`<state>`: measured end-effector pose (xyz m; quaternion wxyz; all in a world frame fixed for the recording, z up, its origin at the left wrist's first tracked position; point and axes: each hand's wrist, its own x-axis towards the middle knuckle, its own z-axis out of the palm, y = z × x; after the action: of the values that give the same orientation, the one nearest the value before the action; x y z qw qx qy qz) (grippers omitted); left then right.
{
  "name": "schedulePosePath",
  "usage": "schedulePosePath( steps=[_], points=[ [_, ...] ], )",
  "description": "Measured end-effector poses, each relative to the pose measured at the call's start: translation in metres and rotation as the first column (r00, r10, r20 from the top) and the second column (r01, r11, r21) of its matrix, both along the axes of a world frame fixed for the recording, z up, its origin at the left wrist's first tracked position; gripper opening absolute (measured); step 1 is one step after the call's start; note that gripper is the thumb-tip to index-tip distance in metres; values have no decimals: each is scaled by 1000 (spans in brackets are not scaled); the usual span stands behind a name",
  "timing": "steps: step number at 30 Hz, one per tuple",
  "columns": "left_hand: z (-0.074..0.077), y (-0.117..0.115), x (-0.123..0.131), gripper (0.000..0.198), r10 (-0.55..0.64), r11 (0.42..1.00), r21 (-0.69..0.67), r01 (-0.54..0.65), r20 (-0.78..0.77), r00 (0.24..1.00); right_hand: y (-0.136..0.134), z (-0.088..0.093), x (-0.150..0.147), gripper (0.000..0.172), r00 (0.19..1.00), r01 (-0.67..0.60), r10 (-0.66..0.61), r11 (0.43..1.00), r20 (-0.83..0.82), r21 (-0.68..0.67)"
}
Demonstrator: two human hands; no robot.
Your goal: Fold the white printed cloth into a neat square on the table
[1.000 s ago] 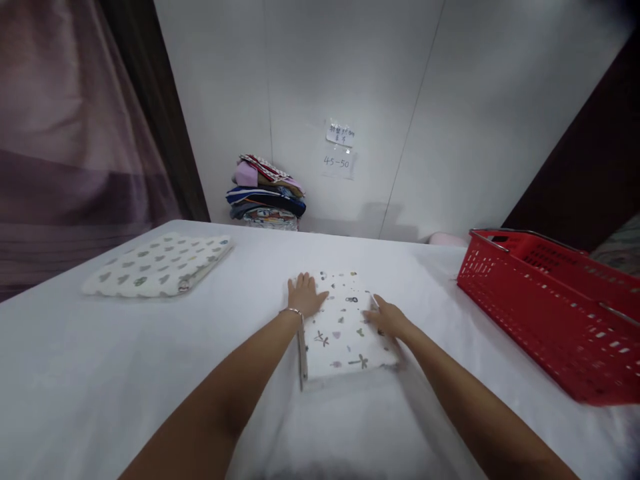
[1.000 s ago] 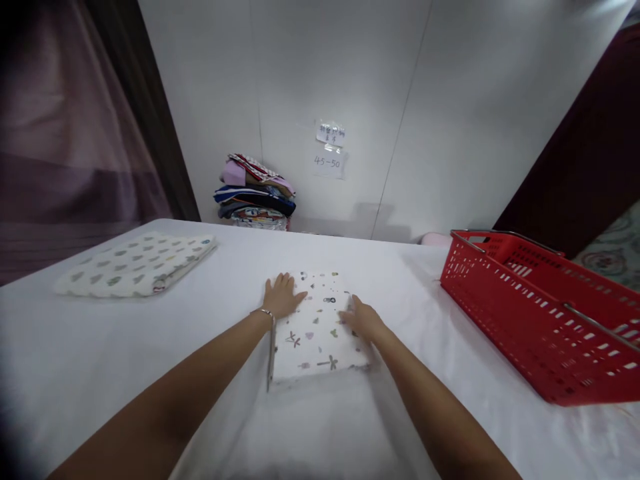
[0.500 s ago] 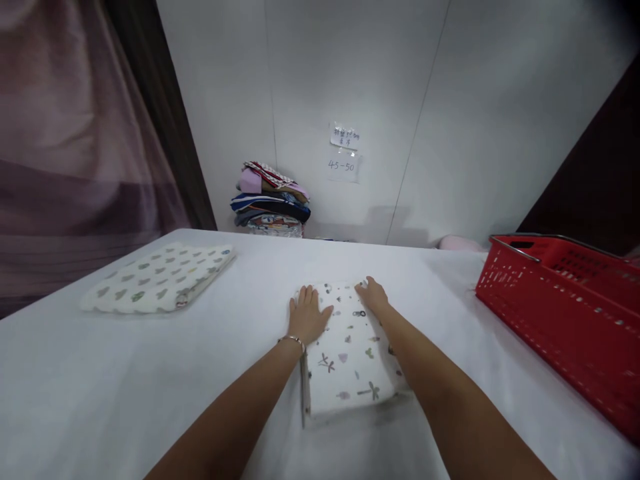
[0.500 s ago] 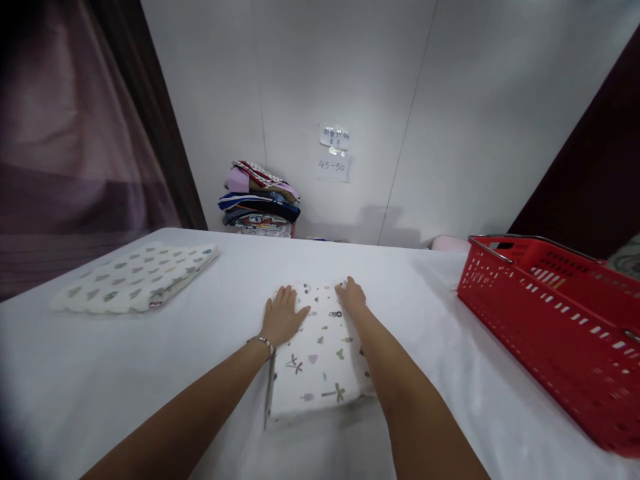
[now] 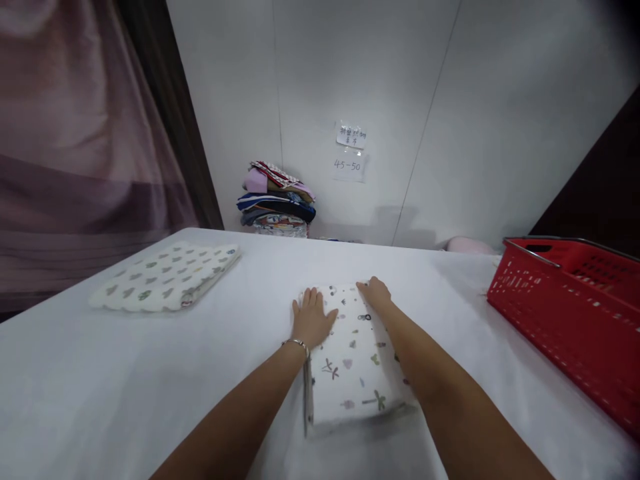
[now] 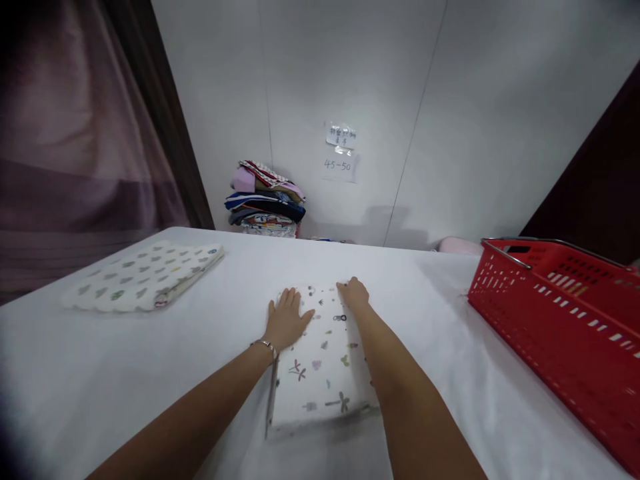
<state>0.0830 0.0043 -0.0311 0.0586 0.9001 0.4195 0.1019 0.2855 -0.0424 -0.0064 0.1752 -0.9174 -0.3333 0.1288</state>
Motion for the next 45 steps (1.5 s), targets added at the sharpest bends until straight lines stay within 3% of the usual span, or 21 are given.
schedulePosePath(
  steps=[5,11,13,16,18,23,28,34,41,45],
  points=[
    [-2,0,1,73,13,1000,20,-12,-4,1000,-3,-4,0,52,998,27,-27,1000,51,0],
    [-4,2,2,73,8,1000,1,-8,2,1000,-1,9,-11,49,990,-45,43,999,137,10],
    [-4,1,2,73,7,1000,-3,-7,11,1000,0,8,-23,52,956,-192,176,980,236,47],
    [-3,0,2,72,11,1000,-6,-11,11,1000,1,-1,-40,59,825,-495,475,869,305,-15],
    [-1,-1,2,71,10,1000,-9,-10,5,1000,0,-8,-47,63,779,-573,572,816,257,-80],
    [1,-1,1,71,15,1000,-12,-15,3,1000,-1,-9,-47,66,791,-571,585,811,180,-126],
    [-2,0,3,72,11,1000,-3,-11,7,1000,-12,-10,-50,66,802,-541,542,837,251,-81],
    [0,0,2,72,18,1000,-12,-18,3,1000,-23,-1,-58,62,824,-534,547,837,146,-119],
    [5,-2,-1,72,8,998,-62,-7,8,1000,-95,-9,-53,59,876,-460,464,886,129,-65],
    [9,-2,-3,71,-2,994,-111,7,46,999,-142,-14,-49,61,926,-368,376,917,-31,152]
  ],
)
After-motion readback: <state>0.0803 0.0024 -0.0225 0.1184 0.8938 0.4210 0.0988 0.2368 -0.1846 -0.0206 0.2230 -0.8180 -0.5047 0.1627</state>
